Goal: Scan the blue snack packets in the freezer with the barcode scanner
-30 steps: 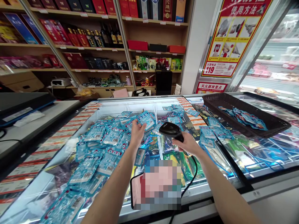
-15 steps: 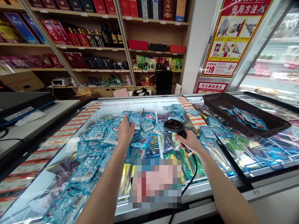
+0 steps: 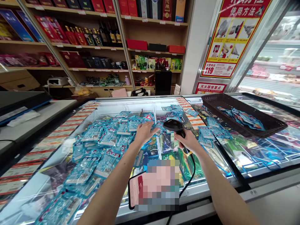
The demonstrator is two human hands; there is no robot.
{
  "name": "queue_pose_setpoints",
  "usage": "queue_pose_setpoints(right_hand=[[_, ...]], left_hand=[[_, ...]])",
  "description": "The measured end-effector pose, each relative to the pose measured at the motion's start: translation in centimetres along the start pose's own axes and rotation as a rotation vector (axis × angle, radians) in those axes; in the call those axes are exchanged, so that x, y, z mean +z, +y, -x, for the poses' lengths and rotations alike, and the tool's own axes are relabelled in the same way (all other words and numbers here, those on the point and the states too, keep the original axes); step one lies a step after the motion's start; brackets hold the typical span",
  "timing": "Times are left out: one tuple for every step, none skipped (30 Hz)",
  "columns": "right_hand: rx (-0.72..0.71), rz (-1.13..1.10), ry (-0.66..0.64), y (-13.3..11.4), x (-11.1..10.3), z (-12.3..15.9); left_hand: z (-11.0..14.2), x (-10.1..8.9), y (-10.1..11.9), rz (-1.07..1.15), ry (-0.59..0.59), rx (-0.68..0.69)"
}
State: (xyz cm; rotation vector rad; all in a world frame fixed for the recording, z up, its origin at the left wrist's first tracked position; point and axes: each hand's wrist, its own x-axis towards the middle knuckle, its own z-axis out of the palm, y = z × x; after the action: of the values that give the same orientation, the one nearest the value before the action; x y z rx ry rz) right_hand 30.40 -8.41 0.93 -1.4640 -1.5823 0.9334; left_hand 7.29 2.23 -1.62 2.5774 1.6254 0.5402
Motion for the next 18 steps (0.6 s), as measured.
queue_pose_setpoints(right_hand=[[-0.007,0.001,0.0,0.2,0.0,-0.1],[-0.016,0.0,-0.004,0.4,0.0,-0.2],[-0.025,-0.006,-0.009,0.7,0.1,-0.4],[-0.03,-0.018,-0.015,0.9,0.1,-0.5],[-0.033,-0.034,-0.02,1.0,0.1,-0.6],[-0.031,-0.054,-0.022,1.2,0.1,-0.7],[-0.029,-0.076,-0.024,1.2,0.1,-0.8],[-0.027,-0.1,-0.025,1.3,0.1,-0.9],[-0.028,-0.124,-0.024,1.2,0.2,-1.1],[-0.031,-0.145,-0.023,1.2,0.3,-1.2],[-0.037,-0.161,-0.022,1.2,0.3,-1.3],[-0.044,-0.172,-0.019,1.2,0.4,-1.4],[-0.05,-0.178,-0.016,1.2,0.4,-1.4],[-0.056,-0.18,-0.012,1.3,0.4,-1.5],[-0.062,-0.179,-0.009,1.3,0.5,-1.6],[-0.065,-0.175,-0.009,1.3,0.5,-1.7],[-0.066,-0.168,-0.01,1.3,0.5,-1.8],[-0.065,-0.16,-0.011,1.3,0.5,-1.9]], left_hand=[[-0.2,0.3,0.2,-0.02,-0.008,0.006],[-0.3,0.5,0.3,-0.04,-0.016,0.012],[-0.5,0.7,0.4,-0.056,-0.025,0.018],[-0.6,0.7,0.5,-0.065,-0.035,0.021],[-0.8,0.6,0.5,-0.066,-0.051,0.017],[-1.0,0.6,0.5,-0.06,-0.071,0.001],[-1.3,0.5,0.5,-0.052,-0.091,-0.021],[-1.5,0.5,0.5,-0.042,-0.11,-0.048],[-1.7,0.5,0.5,-0.03,-0.124,-0.073],[-1.8,0.5,0.5,-0.014,-0.13,-0.092],[-1.9,0.5,0.4,0.009,-0.126,-0.107],[-2.0,0.6,0.4,0.04,-0.112,-0.123],[-2.0,0.6,0.3,0.089,-0.085,-0.143],[-2.0,0.7,0.2,0.147,-0.054,-0.166],[-1.9,0.8,0.0,0.201,-0.026,-0.188],[-1.9,1.0,-0.2,0.267,0.007,-0.207],[-1.9,1.1,-0.4,0.337,0.042,-0.22],[-1.8,1.2,-0.5,0.404,0.078,-0.227]])
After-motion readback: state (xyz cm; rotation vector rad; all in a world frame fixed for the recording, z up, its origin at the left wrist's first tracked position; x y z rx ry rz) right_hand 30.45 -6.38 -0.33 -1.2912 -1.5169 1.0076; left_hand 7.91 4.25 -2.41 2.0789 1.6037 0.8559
